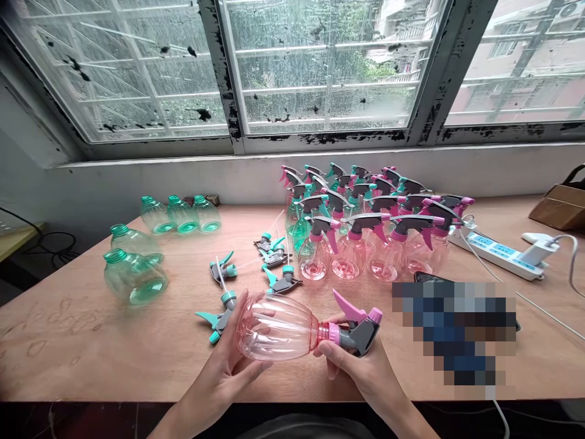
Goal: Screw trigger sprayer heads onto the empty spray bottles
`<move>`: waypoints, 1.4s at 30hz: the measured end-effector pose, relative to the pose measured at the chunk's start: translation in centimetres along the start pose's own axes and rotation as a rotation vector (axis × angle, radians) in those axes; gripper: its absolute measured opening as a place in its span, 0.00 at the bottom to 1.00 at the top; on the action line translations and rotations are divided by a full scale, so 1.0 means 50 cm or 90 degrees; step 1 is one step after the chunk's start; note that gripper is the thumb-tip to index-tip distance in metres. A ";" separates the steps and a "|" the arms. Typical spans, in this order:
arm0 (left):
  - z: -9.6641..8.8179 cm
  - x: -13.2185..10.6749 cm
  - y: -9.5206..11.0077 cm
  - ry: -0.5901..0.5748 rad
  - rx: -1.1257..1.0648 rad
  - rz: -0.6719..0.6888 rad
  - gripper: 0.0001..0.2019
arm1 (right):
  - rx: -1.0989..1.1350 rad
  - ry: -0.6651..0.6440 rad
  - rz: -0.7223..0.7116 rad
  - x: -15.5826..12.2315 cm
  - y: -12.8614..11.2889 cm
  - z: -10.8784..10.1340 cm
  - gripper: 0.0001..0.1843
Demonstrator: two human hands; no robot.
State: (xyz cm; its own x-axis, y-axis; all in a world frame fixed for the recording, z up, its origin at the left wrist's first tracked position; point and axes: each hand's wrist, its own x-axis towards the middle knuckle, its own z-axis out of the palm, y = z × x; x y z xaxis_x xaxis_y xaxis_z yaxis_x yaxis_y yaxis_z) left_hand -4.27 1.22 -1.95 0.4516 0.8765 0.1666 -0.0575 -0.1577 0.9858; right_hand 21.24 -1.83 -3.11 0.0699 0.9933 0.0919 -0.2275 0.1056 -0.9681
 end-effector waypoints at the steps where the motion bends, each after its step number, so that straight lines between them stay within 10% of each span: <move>1: 0.000 -0.001 -0.002 -0.005 -0.010 0.008 0.47 | -0.002 -0.001 0.002 -0.001 -0.001 0.001 0.17; 14: -0.007 -0.008 0.003 -0.017 0.090 -0.024 0.43 | -0.008 -0.010 0.011 0.000 -0.001 0.002 0.17; 19: -0.007 -0.008 0.012 -0.022 0.084 -0.042 0.57 | -0.023 -0.025 0.017 -0.003 -0.005 0.007 0.19; 42: -0.012 -0.010 0.001 -0.042 0.131 -0.009 0.46 | -0.019 -0.020 0.015 -0.001 -0.009 0.010 0.18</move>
State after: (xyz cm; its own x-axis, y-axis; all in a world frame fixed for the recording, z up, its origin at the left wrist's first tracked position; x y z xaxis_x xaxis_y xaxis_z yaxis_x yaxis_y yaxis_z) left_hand -5.01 1.05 -1.99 0.5082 0.8490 0.1443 0.1300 -0.2412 0.9617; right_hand 20.86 -1.90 -2.56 0.0349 0.9965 0.0758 -0.2002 0.0813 -0.9764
